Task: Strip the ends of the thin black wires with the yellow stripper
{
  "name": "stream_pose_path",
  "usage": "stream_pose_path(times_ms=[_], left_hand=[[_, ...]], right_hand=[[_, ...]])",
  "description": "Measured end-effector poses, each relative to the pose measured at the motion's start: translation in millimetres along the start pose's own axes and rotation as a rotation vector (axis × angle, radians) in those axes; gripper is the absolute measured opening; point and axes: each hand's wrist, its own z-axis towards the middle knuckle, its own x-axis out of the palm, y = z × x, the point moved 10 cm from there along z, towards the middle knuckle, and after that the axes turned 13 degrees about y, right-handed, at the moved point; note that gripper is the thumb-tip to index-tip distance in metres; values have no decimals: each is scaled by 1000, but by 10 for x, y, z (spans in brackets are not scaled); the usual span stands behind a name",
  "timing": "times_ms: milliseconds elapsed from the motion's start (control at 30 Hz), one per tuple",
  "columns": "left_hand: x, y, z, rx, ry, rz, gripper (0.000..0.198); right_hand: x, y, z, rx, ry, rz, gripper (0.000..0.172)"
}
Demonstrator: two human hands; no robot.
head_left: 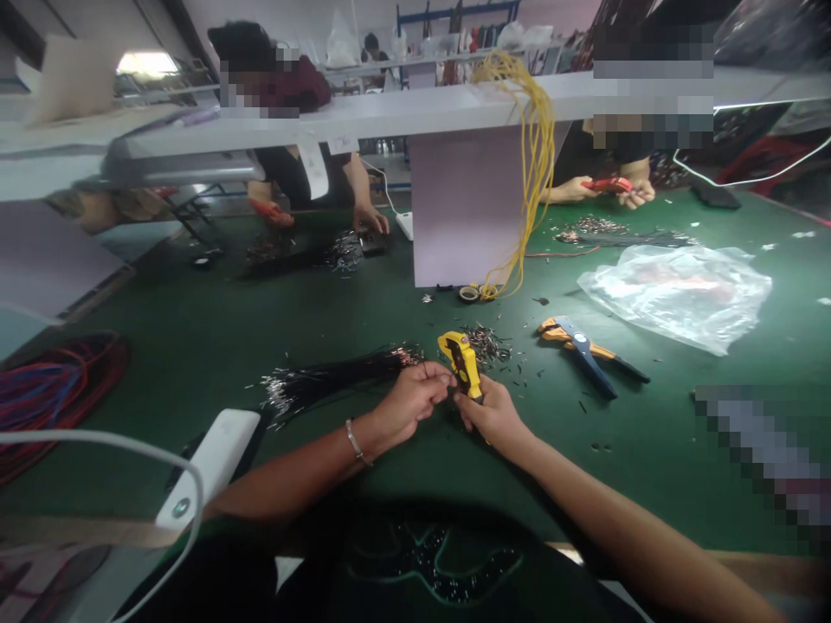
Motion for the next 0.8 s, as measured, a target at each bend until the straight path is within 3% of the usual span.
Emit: stream_pose_path(times_ms=[200,433,633,800], left_hand=[[-40,-10,-23,-10,-34,-14,22],[-161,-54,-6,35,-54,-50,20],[-350,-214,-14,88,-103,-32,19],[-338,-265,-22,103,-102,-32,20]], right_hand=[[32,39,12,-39,52,-47,8],[90,-62,37,32,105,74,14],[-280,-252,59,63,-86,317,21],[-147,-175,91,38,68,280,18]])
